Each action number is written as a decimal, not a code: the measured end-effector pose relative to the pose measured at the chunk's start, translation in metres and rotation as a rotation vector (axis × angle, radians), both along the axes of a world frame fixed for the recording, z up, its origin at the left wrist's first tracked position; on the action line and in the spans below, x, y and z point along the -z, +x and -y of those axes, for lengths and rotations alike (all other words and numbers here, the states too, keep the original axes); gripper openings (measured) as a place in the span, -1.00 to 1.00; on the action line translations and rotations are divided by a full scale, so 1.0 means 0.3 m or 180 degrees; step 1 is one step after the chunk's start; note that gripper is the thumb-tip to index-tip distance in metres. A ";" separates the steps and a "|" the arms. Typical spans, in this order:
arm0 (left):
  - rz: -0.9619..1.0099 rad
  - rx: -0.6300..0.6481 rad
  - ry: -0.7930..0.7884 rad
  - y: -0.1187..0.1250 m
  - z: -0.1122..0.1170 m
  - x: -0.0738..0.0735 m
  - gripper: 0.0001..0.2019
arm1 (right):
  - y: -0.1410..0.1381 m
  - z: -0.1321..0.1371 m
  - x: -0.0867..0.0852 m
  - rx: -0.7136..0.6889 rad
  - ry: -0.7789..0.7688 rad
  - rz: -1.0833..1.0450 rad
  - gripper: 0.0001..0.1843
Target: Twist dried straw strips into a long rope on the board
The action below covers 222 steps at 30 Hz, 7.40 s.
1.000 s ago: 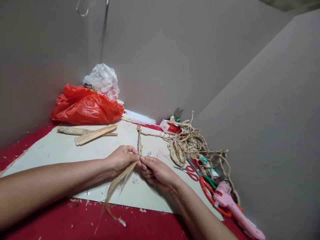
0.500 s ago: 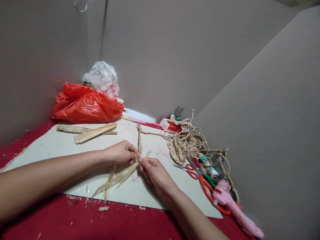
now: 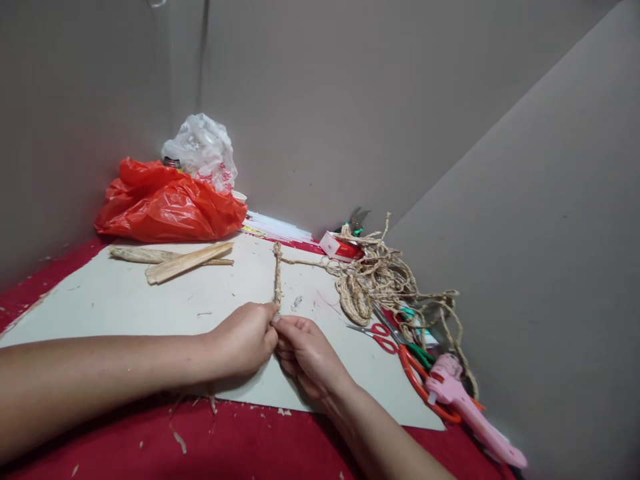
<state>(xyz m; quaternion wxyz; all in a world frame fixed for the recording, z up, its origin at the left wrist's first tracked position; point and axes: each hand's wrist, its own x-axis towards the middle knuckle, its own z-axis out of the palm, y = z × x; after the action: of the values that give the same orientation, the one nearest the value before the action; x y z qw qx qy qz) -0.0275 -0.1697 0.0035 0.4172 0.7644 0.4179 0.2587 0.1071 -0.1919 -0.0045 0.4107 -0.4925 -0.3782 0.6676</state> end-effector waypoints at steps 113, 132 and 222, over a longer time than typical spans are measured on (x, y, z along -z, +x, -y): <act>-0.0218 0.1056 -0.0829 -0.038 -0.109 -0.042 -0.82 | 0.061 -0.014 -0.023 -0.0468 -0.0242 0.0464 -0.64; 0.0359 0.0532 -0.2128 0.010 0.000 -0.022 -0.91 | 0.028 0.013 -0.020 -0.0317 -0.0365 0.0010 -0.53; 0.0673 0.0231 -0.1758 0.006 -0.060 -0.002 -0.86 | 0.028 0.132 -0.096 -0.1336 0.1190 0.2851 -0.71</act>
<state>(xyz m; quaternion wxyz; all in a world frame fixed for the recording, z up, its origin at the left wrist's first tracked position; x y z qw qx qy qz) -0.0258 -0.1518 0.0040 0.6595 0.6053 0.3992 0.1982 0.1155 -0.2316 0.0243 0.1472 -0.5615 -0.7197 0.3808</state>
